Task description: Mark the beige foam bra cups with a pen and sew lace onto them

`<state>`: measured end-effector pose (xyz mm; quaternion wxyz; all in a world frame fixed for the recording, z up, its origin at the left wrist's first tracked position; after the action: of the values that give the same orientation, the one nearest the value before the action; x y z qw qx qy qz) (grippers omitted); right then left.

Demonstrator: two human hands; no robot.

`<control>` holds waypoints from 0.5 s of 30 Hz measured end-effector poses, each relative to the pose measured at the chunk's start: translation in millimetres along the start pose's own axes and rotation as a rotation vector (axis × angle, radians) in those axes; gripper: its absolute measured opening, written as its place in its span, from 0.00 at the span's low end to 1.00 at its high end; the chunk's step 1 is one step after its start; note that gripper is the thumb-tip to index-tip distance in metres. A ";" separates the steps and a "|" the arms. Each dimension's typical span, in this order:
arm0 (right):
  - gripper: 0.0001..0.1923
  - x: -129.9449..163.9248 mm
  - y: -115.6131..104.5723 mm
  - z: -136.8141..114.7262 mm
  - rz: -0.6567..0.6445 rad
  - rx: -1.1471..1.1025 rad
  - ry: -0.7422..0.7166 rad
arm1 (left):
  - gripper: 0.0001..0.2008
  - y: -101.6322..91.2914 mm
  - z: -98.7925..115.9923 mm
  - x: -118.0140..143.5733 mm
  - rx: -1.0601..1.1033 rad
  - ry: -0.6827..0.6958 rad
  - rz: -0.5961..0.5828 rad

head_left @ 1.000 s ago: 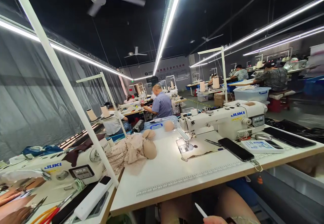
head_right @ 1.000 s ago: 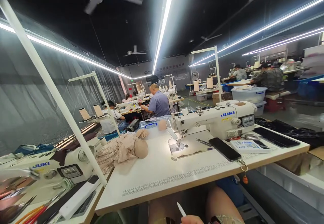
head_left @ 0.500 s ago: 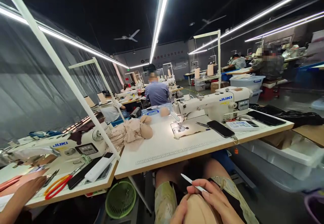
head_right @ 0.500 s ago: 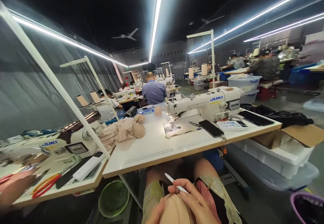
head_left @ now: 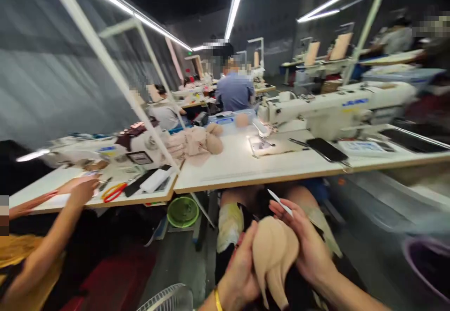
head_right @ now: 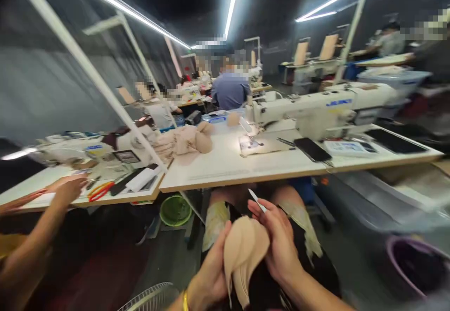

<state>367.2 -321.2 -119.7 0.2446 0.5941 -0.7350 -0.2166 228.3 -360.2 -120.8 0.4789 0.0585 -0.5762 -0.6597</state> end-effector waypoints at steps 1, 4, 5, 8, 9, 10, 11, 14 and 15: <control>0.31 -1.4 5.6 -0.9 0.013 -0.047 0.000 | 0.25 -1.1 -2.0 -5.1 0.017 -0.051 -0.006; 0.25 -13.0 10.0 0.1 0.012 -0.137 -0.009 | 0.22 -7.3 5.8 -14.8 0.034 -0.132 -0.093; 0.23 -15.9 8.6 0.3 0.007 -0.156 -0.016 | 0.20 -9.7 10.6 -16.1 0.029 -0.147 -0.127; 0.20 -17.8 4.6 -0.4 -0.030 -0.196 -0.017 | 0.16 -16.0 22.7 -15.3 0.017 -0.132 -0.180; 0.20 -17.2 4.4 -0.9 -0.063 -0.201 -0.001 | 0.16 -17.3 24.9 -14.6 0.016 -0.118 -0.185; 0.19 -16.5 5.0 -1.3 -0.109 -0.201 0.022 | 0.17 -18.1 26.1 -14.3 0.012 -0.109 -0.196; 0.19 -16.1 6.2 -1.8 -0.162 -0.191 0.049 | 0.17 -18.2 26.3 -14.6 0.003 -0.109 -0.217; 0.20 -17.7 9.3 -4.8 -0.298 -0.093 0.080 | 0.21 -14.1 23.7 -18.0 -0.042 -0.138 -0.331; 0.19 -19.1 9.0 -7.0 -0.319 -0.041 0.048 | 0.22 -11.8 22.6 -19.4 -0.053 -0.148 -0.373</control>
<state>367.9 -300.9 -110.7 0.2366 0.7032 -0.6208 -0.2533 217.7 -332.2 -132.2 0.3064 0.1030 -0.5714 -0.7543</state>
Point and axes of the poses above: each hand's wrist, its own x-axis away from the middle knuckle, its own y-axis out of the palm, z = x × y, the point moved 1 cm from there along -x, towards the middle knuckle, and after that the axes turned 13 degrees about -y, right-handed, at the moved point
